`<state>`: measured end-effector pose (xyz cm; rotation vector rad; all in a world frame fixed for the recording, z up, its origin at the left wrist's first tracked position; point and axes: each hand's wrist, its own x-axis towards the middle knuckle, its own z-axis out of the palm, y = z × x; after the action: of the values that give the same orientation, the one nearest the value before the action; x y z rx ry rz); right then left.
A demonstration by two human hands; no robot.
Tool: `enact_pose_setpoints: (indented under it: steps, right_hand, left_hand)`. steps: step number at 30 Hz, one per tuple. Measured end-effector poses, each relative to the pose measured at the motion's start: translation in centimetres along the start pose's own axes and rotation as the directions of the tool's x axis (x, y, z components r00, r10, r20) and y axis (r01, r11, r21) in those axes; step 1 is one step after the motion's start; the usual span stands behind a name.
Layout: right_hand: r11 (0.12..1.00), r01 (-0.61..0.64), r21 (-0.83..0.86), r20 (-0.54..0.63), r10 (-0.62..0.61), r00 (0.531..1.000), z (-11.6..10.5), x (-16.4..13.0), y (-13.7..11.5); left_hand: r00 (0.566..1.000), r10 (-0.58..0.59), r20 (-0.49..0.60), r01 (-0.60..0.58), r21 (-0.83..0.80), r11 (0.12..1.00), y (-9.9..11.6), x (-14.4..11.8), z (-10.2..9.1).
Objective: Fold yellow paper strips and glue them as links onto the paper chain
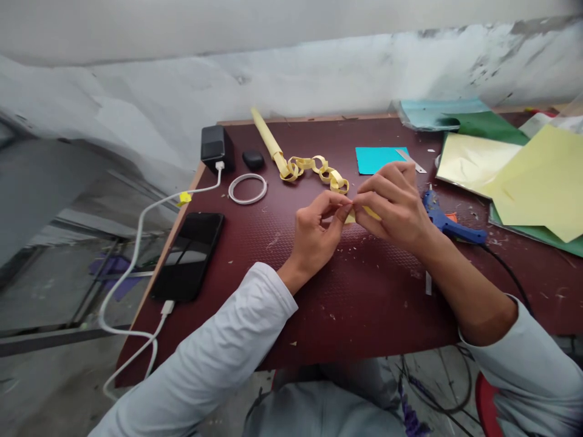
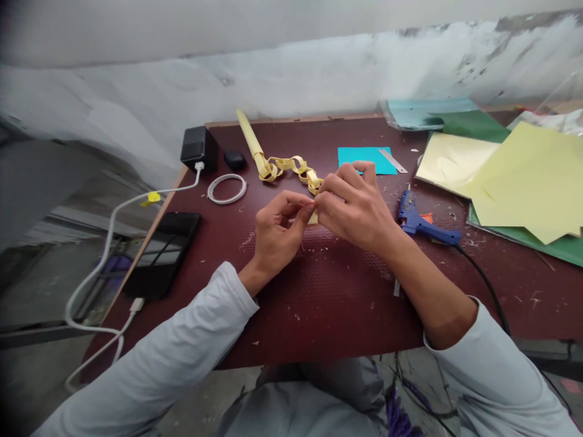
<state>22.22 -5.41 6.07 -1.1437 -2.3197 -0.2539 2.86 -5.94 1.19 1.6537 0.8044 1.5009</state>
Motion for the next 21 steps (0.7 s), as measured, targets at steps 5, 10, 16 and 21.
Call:
enact_pose_setpoints:
  steps: [5, 10, 16, 21]
  right_hand:
    - [0.998, -0.049, -0.034, 0.014, 0.049, 0.999, -0.2, -0.1, 1.4]
    - [0.990, -0.115, -0.078, -0.045, 0.112, 0.993, -0.2, -0.5, 4.2]
    - [0.968, -0.204, -0.144, 0.004, 0.207, 0.978, 0.4, -1.2, 7.8]
    - [0.935, -0.302, -0.185, -0.129, 0.281, 0.951, 0.3, -1.6, 9.5]
  left_hand:
    - [0.986, -0.149, -0.076, 0.143, -0.084, 0.986, 0.0, 0.4, -0.2]
    - [0.957, -0.241, -0.165, 0.214, -0.166, 0.963, -0.9, 1.3, -1.2]
    - [0.925, -0.261, -0.276, 0.221, -0.168, 0.961, -2.4, 2.3, -2.7]
    - [0.896, -0.285, -0.342, 0.248, -0.148, 0.957, -3.4, 2.7, -3.5]
